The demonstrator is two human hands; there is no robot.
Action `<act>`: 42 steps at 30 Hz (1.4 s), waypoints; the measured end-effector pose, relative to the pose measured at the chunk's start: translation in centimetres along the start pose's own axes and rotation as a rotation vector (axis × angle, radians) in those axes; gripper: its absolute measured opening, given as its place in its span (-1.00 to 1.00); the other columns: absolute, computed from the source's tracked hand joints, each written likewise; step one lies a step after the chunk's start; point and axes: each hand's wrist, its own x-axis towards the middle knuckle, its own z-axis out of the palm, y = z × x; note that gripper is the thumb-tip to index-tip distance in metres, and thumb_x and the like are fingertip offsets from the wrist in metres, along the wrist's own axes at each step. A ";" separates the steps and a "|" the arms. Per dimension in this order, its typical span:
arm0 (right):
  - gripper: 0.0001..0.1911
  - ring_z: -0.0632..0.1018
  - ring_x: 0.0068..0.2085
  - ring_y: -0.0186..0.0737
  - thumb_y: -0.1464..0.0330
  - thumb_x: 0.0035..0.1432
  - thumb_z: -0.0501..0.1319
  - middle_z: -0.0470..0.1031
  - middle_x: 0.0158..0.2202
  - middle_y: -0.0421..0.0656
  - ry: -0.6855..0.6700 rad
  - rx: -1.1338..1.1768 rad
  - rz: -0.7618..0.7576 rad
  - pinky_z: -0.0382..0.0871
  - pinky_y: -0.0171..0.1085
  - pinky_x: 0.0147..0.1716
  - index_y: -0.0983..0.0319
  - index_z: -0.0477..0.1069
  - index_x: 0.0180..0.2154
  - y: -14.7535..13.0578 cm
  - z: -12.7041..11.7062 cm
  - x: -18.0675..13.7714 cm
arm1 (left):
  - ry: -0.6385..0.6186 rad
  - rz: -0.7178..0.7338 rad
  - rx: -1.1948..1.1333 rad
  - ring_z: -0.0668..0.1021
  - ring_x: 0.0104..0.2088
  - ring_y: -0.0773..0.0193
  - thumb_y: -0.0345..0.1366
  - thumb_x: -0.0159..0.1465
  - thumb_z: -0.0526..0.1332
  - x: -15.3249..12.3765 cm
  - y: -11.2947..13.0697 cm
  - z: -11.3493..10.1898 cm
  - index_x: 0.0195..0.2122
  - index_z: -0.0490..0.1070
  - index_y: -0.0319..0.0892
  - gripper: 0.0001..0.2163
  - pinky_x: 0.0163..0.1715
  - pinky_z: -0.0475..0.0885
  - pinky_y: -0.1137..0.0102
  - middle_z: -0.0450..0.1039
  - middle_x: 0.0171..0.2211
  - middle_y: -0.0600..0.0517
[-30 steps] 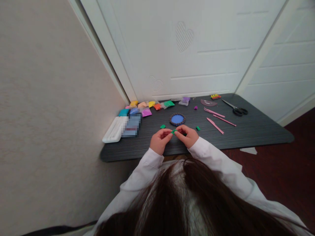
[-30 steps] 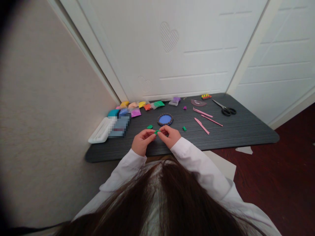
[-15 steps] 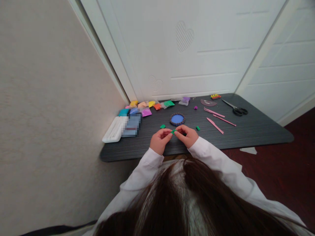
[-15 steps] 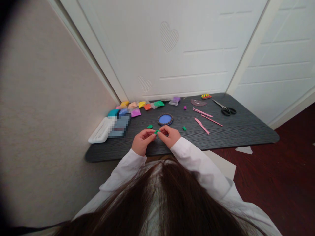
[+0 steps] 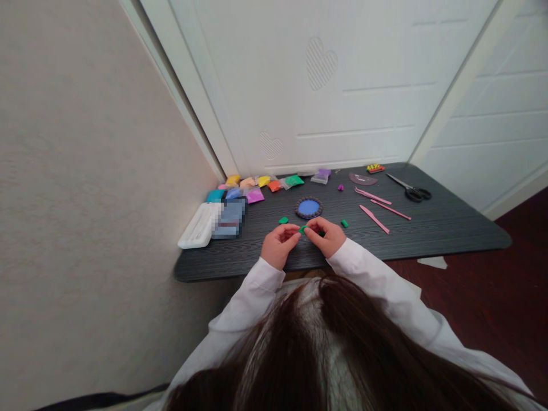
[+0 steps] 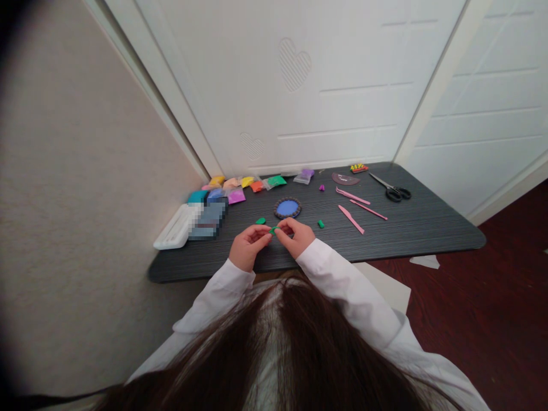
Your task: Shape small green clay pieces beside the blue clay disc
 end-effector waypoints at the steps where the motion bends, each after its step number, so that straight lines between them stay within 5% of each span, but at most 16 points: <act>1: -0.83 0.37 -0.49 -0.40 0.28 -0.07 0.05 0.35 -0.53 -0.24 -0.001 0.002 -0.004 0.27 -0.36 -0.43 0.24 0.28 -0.44 0.1 0.0 0.0 | -0.004 -0.002 -0.001 0.41 -0.45 0.36 -0.27 -0.06 0.16 0.0 0.0 0.0 -0.35 0.34 -0.22 -0.77 -0.42 0.33 0.43 0.36 -0.49 0.04; 36: -0.84 0.37 -0.47 -0.41 0.30 -0.07 0.06 0.36 -0.53 -0.24 0.000 -0.034 -0.050 0.26 -0.39 -0.41 0.25 0.30 -0.43 0.0 -0.1 0.0 | -0.022 0.031 -0.002 0.42 -0.42 0.36 -0.29 -0.06 0.17 0.0 -0.1 0.0 -0.37 0.34 -0.21 -0.79 -0.34 0.31 0.41 0.37 -0.45 0.04; 42: -0.77 0.38 -0.43 -0.41 0.32 -0.06 0.06 0.37 -0.45 -0.21 -0.013 0.000 -0.072 0.27 -0.38 -0.37 0.25 0.29 -0.30 0.2 -0.1 -0.1 | -0.023 0.026 0.021 0.41 -0.41 0.35 -0.28 -0.04 0.16 0.1 0.0 -0.1 -0.37 0.35 -0.21 -0.80 -0.34 0.31 0.41 0.37 -0.43 0.03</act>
